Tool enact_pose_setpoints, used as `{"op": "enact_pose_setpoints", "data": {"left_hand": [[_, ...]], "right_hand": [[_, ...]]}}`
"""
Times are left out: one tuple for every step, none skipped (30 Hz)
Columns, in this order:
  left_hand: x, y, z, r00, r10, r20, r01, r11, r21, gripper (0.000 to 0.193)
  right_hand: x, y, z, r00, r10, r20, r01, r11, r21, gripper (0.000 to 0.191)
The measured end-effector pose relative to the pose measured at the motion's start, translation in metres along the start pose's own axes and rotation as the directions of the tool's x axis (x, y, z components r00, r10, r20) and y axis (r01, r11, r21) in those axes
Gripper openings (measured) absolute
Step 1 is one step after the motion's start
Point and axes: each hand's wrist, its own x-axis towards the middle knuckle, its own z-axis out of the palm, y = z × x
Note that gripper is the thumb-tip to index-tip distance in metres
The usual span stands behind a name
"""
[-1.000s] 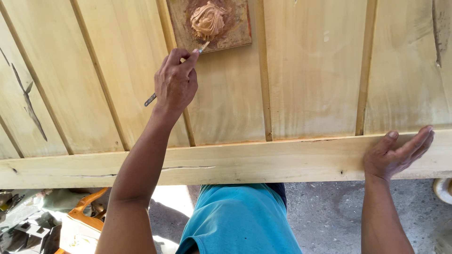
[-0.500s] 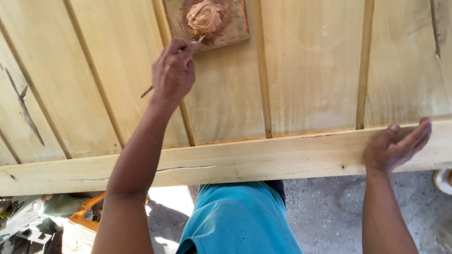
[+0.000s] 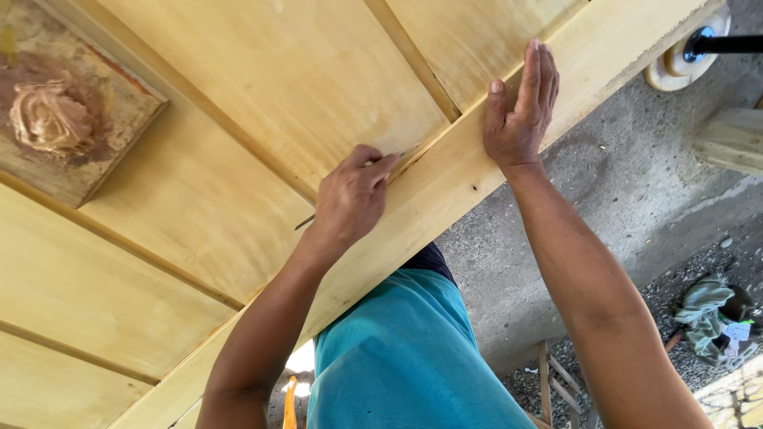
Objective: The person fills cracks in a wooden panel with wood filler. They scoop filler from a small board with a small spatula, press it into the cracks along the panel's rails, and repeat across several crack locations, steadying the panel with the other hand.
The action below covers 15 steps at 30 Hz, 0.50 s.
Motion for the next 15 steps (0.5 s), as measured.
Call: {"op": "enact_pose_setpoints", "data": {"left_hand": [[0.008,0.004,0.009,1.0,0.005,0.027,-0.005,1.0,0.015,0.034],[0.016,0.004,0.018,1.0,0.015,0.028,-0.016,0.999,0.04,0.035],[0.021,0.007,0.024,0.999,0.023,0.033,-0.025,0.998,0.065,0.035],[0.025,0.008,0.029,0.999,0.026,0.039,-0.03,0.996,0.089,0.036],[0.029,0.01,0.032,0.994,0.077,0.073,-0.089,0.977,0.191,0.038],[0.032,0.012,0.034,0.986,0.127,0.111,-0.155,0.945,0.289,0.04],[0.035,0.013,0.034,0.972,0.177,0.153,-0.223,0.897,0.381,0.043],[0.038,0.016,0.033,0.961,0.202,0.188,-0.268,0.848,0.458,0.045],[0.039,0.017,0.03,0.95,0.217,0.225,-0.306,0.791,0.529,0.048],[0.041,0.02,0.026,0.938,0.23,0.259,-0.343,0.725,0.598,0.051],[0.042,0.021,0.02,0.944,0.203,0.262,-0.313,0.801,0.51,0.047],[0.043,0.023,0.013,0.947,0.177,0.268,-0.279,0.867,0.413,0.044],[0.043,0.024,0.007,0.949,0.148,0.278,-0.235,0.922,0.309,0.041],[0.043,0.026,0.002,0.952,0.109,0.287,-0.2,0.93,0.309,0.038],[0.044,0.027,-0.001,0.953,0.072,0.294,-0.166,0.936,0.311,0.036]], "right_hand": [[0.0,0.0,-0.001,1.0,-0.007,-0.005,0.007,1.0,0.01,0.059],[-0.001,0.001,0.001,1.0,-0.012,-0.014,0.012,1.0,0.018,0.058],[-0.001,0.001,0.001,1.0,-0.008,-0.014,0.008,1.0,0.017,0.058],[-0.003,0.003,0.002,1.0,-0.004,-0.011,0.004,1.0,0.018,0.057],[-0.003,0.004,0.003,1.0,-0.002,-0.009,0.002,1.0,0.02,0.057],[-0.005,0.006,0.003,1.0,-0.007,-0.006,0.007,0.999,0.031,0.056],[-0.006,0.008,0.004,1.0,-0.012,-0.007,0.012,0.999,0.041,0.055],[-0.007,0.01,0.004,1.0,-0.017,-0.005,0.017,0.999,0.05,0.053],[-0.008,0.011,0.004,1.0,-0.019,-0.006,0.019,0.999,0.048,0.053],[-0.009,0.013,0.004,1.0,-0.024,-0.011,0.025,0.999,0.048,0.053],[-0.01,0.014,0.004,0.999,-0.03,-0.021,0.031,0.999,0.045,0.052],[-0.01,0.015,0.004,0.999,-0.029,-0.029,0.03,0.998,0.062,0.052],[-0.011,0.015,0.004,0.999,-0.027,-0.031,0.029,0.996,0.079,0.052],[-0.011,0.015,0.004,0.999,-0.029,-0.033,0.032,0.995,0.099,0.051],[-0.011,0.015,0.003,0.999,-0.035,-0.035,0.038,0.994,0.102,0.051]]}}
